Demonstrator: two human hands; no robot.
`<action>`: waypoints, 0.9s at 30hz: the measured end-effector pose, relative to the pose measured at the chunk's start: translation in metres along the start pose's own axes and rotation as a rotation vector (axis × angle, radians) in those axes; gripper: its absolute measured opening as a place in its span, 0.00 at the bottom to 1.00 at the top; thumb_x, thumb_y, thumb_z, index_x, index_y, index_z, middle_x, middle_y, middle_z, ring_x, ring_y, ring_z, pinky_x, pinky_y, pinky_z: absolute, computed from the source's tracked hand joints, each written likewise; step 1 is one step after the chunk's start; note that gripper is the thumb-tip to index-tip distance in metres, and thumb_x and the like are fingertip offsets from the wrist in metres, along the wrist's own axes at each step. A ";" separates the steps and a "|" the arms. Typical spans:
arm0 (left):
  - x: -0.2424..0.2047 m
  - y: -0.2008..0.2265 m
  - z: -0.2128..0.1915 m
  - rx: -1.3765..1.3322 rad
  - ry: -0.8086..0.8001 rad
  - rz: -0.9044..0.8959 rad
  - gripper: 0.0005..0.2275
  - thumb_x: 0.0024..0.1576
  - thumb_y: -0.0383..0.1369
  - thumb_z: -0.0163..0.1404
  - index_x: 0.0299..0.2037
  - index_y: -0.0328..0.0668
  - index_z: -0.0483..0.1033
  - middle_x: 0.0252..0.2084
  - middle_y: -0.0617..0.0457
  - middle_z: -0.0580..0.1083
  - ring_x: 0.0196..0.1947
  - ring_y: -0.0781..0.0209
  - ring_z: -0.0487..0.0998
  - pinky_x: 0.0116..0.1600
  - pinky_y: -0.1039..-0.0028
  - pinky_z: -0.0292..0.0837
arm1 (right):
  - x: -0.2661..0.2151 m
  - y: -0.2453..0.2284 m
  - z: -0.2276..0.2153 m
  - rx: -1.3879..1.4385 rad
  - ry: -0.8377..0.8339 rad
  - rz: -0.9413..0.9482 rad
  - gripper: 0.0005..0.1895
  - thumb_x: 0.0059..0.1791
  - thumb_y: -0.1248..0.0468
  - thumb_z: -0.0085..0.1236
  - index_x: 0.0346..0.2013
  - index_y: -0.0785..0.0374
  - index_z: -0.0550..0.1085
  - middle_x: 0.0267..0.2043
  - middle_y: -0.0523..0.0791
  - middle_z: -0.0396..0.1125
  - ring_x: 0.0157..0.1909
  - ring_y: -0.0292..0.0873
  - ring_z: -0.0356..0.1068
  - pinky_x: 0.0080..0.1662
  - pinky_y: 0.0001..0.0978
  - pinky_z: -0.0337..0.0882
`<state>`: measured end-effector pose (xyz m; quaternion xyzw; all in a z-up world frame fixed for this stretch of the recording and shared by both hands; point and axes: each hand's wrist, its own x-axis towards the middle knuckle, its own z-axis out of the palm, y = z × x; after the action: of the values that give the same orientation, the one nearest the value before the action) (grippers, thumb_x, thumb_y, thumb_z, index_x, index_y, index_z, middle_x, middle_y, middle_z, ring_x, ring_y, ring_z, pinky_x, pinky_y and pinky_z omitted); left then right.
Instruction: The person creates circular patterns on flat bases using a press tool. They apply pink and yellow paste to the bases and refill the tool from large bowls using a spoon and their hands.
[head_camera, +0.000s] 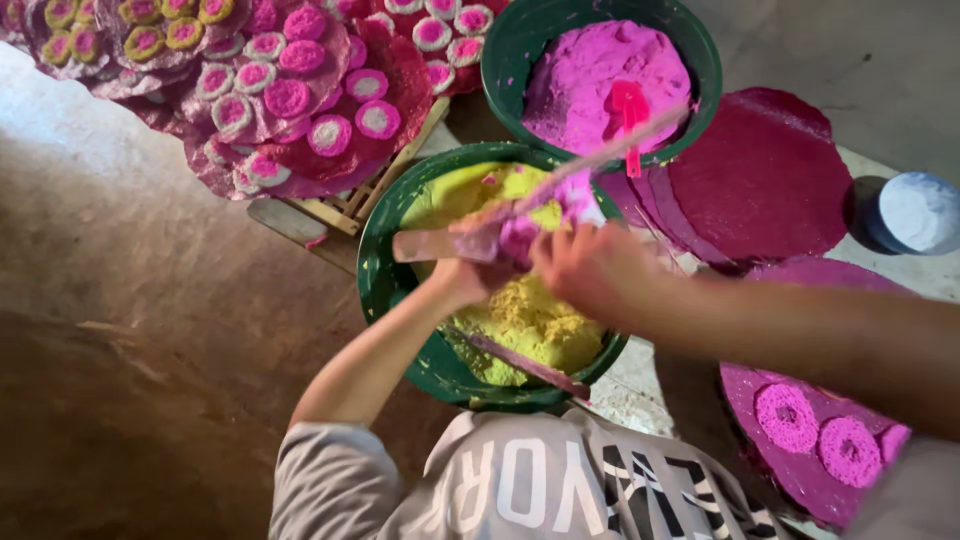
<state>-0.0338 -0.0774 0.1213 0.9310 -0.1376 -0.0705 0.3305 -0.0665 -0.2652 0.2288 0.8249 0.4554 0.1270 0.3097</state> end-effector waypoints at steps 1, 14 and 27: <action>-0.006 -0.005 0.003 -0.070 0.088 0.138 0.25 0.52 0.40 0.63 0.58 0.44 0.73 0.55 0.48 0.78 0.53 0.51 0.80 0.58 0.64 0.76 | -0.003 -0.001 -0.002 -0.026 0.029 -0.062 0.12 0.49 0.62 0.50 0.44 0.62 0.73 0.33 0.44 0.71 0.30 0.39 0.72 0.27 0.31 0.71; 0.027 -0.074 0.022 -0.341 0.539 0.210 0.25 0.59 0.28 0.58 0.65 0.39 0.62 0.67 0.49 0.69 0.61 0.55 0.74 0.60 0.69 0.75 | 0.002 -0.009 0.036 1.293 0.207 0.547 0.27 0.49 0.75 0.48 0.62 0.60 0.73 0.34 0.56 0.71 0.33 0.54 0.74 0.38 0.43 0.72; 0.043 -0.054 -0.034 0.282 0.616 0.086 0.23 0.54 0.33 0.59 0.61 0.42 0.73 0.72 0.31 0.52 0.65 0.21 0.61 0.58 0.36 0.66 | 0.014 -0.042 0.098 1.475 0.359 0.572 0.20 0.55 0.67 0.53 0.62 0.70 0.70 0.47 0.59 0.74 0.45 0.48 0.76 0.47 0.37 0.73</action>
<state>0.0263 -0.0296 0.1114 0.9385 -0.0786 0.2477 0.2274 -0.0387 -0.2761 0.1252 0.8682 0.2364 -0.0012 -0.4362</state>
